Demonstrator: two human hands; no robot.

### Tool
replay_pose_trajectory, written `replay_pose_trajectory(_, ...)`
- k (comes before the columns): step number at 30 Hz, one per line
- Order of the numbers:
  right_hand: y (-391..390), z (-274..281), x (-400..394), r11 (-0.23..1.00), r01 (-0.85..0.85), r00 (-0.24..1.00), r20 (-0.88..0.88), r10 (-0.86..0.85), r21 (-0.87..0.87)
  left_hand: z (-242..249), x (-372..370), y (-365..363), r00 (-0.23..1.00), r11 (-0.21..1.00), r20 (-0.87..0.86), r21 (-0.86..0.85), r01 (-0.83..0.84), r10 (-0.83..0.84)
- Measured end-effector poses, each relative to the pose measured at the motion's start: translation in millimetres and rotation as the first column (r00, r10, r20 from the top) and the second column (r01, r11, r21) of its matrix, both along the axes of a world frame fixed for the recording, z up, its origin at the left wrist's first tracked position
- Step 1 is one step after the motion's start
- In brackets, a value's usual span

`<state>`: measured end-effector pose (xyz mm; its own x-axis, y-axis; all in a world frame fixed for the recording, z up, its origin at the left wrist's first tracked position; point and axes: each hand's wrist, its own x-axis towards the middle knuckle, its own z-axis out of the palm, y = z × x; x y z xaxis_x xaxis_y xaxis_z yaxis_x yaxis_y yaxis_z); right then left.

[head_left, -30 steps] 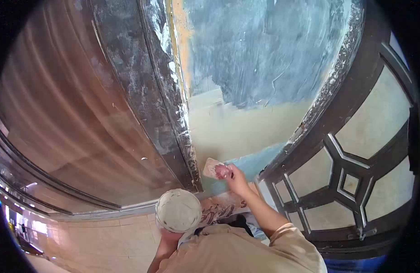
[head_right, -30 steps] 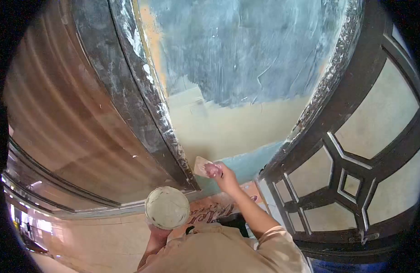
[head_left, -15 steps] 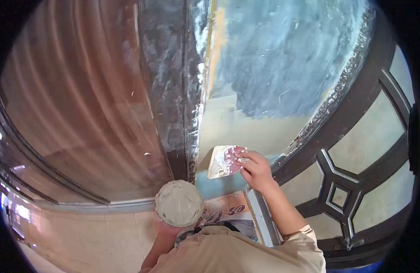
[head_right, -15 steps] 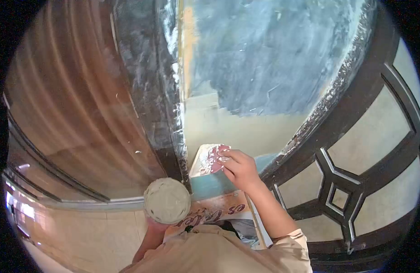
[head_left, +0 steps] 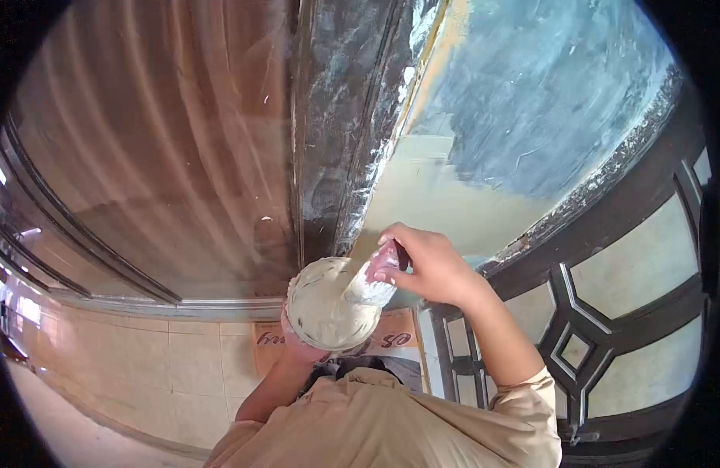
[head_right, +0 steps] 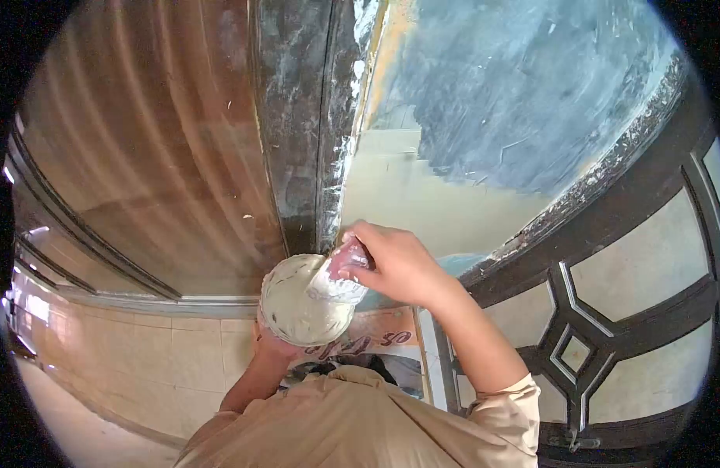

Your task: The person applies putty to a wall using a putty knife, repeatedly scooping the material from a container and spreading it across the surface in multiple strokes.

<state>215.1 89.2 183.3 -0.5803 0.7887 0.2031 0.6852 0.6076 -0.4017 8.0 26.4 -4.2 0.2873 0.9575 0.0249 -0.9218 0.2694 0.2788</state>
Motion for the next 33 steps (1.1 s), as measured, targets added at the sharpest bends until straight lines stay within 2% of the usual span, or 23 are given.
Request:
replay_pose_trajectory(1,3,1,-3,1.0,-0.009,1.0,-0.003,0.009,-0.018,-3,1,-2,0.997,0.998,-0.059,-0.006,-0.055,0.055)
replay_pose_trajectory(5,13,-6,-9,0.996,-0.021,0.999,0.035,0.024,-0.088,-9,-1,-8,0.992,0.996,-0.092,0.021,-0.085,0.086)
replay_pose_trajectory(7,14,-9,-11,0.993,-0.02,0.995,0.098,0.031,-0.117,10,-2,-11,0.919,0.905,-0.251,0.376,-0.196,0.304)
replay_pose_trajectory(8,14,-10,-10,0.992,-0.026,0.994,0.101,0.038,-0.121,12,-4,-10,0.918,0.906,-0.25,0.372,-0.203,0.308)
replay_pose_trajectory(10,14,-12,-7,0.982,-0.058,0.978,0.188,0.092,-0.177,14,-10,-7,0.99,0.986,-0.029,0.104,-0.131,0.135)
replay_pose_trajectory(12,11,-9,-2,0.98,-0.037,0.962,0.258,0.088,-0.195,15,-19,-6,0.993,0.992,0.024,0.052,-0.117,0.116)
replay_pose_trajectory(14,10,-1,2,0.998,-0.054,0.913,0.403,0.061,-0.027,15,-26,-5,0.992,0.995,0.081,0.005,-0.099,0.098)
replay_pose_trajectory(15,10,3,3,0.994,-0.063,0.915,0.403,0.02,0.094,14,-28,-6,0.991,0.995,0.094,-0.027,-0.093,0.095)
replay_pose_trajectory(16,9,10,2,0.994,-0.069,0.913,0.407,0.027,0.09,14,-29,-6,0.99,0.995,0.107,-0.058,-0.086,0.092)
replay_pose_trajectory(17,9,20,0,0.984,-0.09,0.921,0.389,0.023,0.156,17,-29,-6,0.989,0.994,0.111,-0.061,-0.092,0.098)
replay_pose_trajectory(19,7,33,-6,0.951,-0.129,0.928,0.373,0.016,0.28,28,-28,-5,0.987,0.989,-0.049,-0.003,-0.15,0.15)
replay_pose_trajectory(20,6,39,-10,0.951,-0.138,0.926,0.377,0.024,0.277,34,-28,-6,0.987,0.987,-0.045,-0.006,-0.158,0.157)
replay_pose_trajectory(22,6,47,-17,0.883,-0.265,0.9,0.427,0.083,0.387,45,-28,-7,0.956,0.959,-0.182,0.207,-0.192,0.231)
replay_pose_trajectory(23,8,47,-20,0.85,-0.31,0.896,0.43,0.111,0.426,46,-28,-7,0.955,0.958,-0.178,0.206,-0.199,0.236)
replay_pose_trajectory(24,10,47,-22,0.848,-0.315,0.894,0.433,0.115,0.425,47,-27,-7,0.973,0.973,-0.14,0.161,-0.163,0.186)
replay_pose_trajectory(26,14,47,-25,0.736,-0.437,0.867,0.458,0.194,0.516,48,-27,-5,0.985,0.985,-0.097,0.118,-0.128,0.14)
replay_pose_trajectory(27,17,47,-24,0.72,-0.487,0.825,0.531,0.192,0.495,46,-26,-3,0.995,0.993,-0.031,0.067,-0.098,0.1)
replay_pose_trajectory(28,19,48,-26,0.718,-0.491,0.823,0.533,0.196,0.493,46,-26,-3,0.997,0.998,0.037,0.018,-0.063,0.063)
replay_pose_trajectory(30,23,49,-35,0.559,-0.556,0.825,0.492,0.278,0.615,49,-24,-3,0.997,0.997,0.021,0.027,-0.078,0.077)
replay_pose_trajectory(32,25,50,-42,0.545,-0.568,0.82,0.482,0.309,0.616,56,-27,-5,0.996,0.995,0.003,0.038,-0.09,0.09)
replay_pose_trajectory(33,28,48,-45,0.502,-0.588,0.809,0.464,0.361,0.634,61,-30,-7,0.854,0.978,0.519,-0.189,0.084,0.027)
